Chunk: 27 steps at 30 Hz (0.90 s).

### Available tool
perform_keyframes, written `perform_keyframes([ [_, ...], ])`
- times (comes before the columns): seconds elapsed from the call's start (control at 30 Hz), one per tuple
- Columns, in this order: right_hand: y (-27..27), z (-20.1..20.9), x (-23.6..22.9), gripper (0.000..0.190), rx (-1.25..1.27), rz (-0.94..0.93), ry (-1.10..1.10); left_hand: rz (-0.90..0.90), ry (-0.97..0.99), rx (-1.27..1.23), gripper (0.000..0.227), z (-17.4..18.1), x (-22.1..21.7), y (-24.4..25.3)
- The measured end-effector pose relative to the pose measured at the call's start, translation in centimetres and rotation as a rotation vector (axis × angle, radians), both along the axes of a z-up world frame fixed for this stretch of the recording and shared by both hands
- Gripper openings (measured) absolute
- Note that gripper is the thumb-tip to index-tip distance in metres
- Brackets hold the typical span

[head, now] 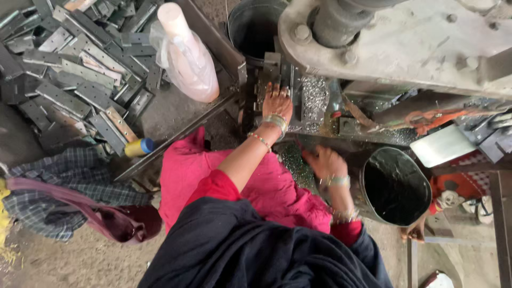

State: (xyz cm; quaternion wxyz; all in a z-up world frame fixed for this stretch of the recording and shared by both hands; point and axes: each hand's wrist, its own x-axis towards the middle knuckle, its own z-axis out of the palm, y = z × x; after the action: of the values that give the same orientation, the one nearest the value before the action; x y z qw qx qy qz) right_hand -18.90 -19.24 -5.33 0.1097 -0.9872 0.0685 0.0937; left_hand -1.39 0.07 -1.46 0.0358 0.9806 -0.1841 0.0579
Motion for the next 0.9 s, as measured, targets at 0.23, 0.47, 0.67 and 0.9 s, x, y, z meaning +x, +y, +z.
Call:
perform_keyframes([
  [0.23,1.2,-3.4,-1.5,0.060,0.111,-0.025,0.123,-0.038,0.076,0.076,0.036,1.0,0.8,0.7],
  [0.47,0.7,2.5,-0.5,0.052,-0.044,0.057,-0.154,0.059,0.049,0.129,0.035,2.8,4.5,-0.7],
  [0.67,2.8,0.2,-3.6,0.060,0.073,-0.107,0.134,0.096,-0.127,0.052,0.035,1.0,3.5,-0.2],
  [0.9,2.1,6.4,1.5,0.055,-0.115,0.031,0.008,0.034,0.030,0.087,0.035,3.2,4.0,-0.1],
])
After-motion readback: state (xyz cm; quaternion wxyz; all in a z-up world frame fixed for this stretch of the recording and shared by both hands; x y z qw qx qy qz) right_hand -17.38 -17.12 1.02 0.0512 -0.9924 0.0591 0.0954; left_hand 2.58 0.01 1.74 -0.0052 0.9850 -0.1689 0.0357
